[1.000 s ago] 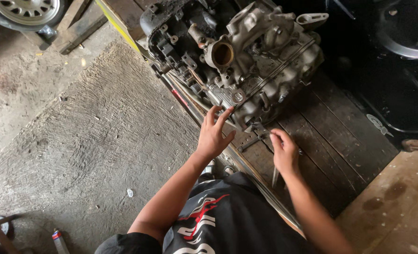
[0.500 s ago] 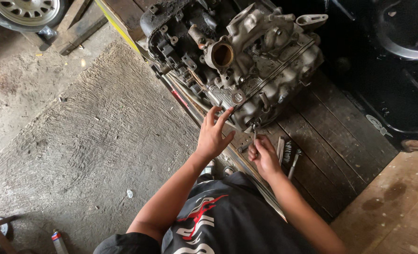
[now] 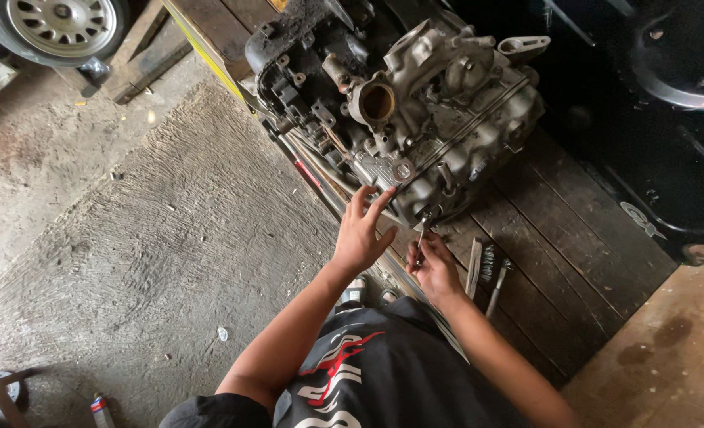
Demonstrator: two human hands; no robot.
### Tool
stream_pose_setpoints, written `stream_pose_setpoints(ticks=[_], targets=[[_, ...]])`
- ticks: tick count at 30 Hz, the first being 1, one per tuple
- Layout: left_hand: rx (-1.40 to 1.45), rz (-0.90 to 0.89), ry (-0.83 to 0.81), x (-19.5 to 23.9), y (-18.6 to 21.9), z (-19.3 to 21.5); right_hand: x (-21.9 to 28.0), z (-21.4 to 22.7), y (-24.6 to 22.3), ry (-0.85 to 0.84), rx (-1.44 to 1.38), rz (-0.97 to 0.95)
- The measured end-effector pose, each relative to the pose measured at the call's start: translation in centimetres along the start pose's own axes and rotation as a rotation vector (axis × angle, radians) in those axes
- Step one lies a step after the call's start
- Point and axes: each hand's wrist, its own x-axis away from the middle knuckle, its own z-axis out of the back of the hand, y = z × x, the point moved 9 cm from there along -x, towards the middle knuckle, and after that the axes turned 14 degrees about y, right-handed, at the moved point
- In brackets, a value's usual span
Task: The person retrieves a wrench and a wire brush from a cluttered shelf, then proceeds to work on a car engine block placed on a wooden workbench. They use the wrench to tighten or loosen bolts on the engine while occasionally using the wire brush to clean the area.
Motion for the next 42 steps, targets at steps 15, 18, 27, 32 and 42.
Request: stream_pose_setpoints(ticks=[15,18,27,32,42], targets=[[0.034,0.002,0.051,-0.3,0.2,0.2,-3.1,2.3,-1.3,0.107,0.227,0.162],[0.026,-0.045,0.050,-0.3,0.5,0.3,-3.5,3.0,-2.2,0.133,0.347,0.240],[0.022,-0.021,0.002,-0.3,-0.1,-0.1,-5.2,2.9,-9.2,0.143,0.989,0.610],[0.051,-0.017,0.002,-0.4,-0.1,0.1,1.1,-7.3,-18.6,-0.204,1.465,1.405],[0.069,0.012,0.031,-0.2,-0.3,0.2,6.6,-12.1,-20.1,-0.074,1.860,1.357]])
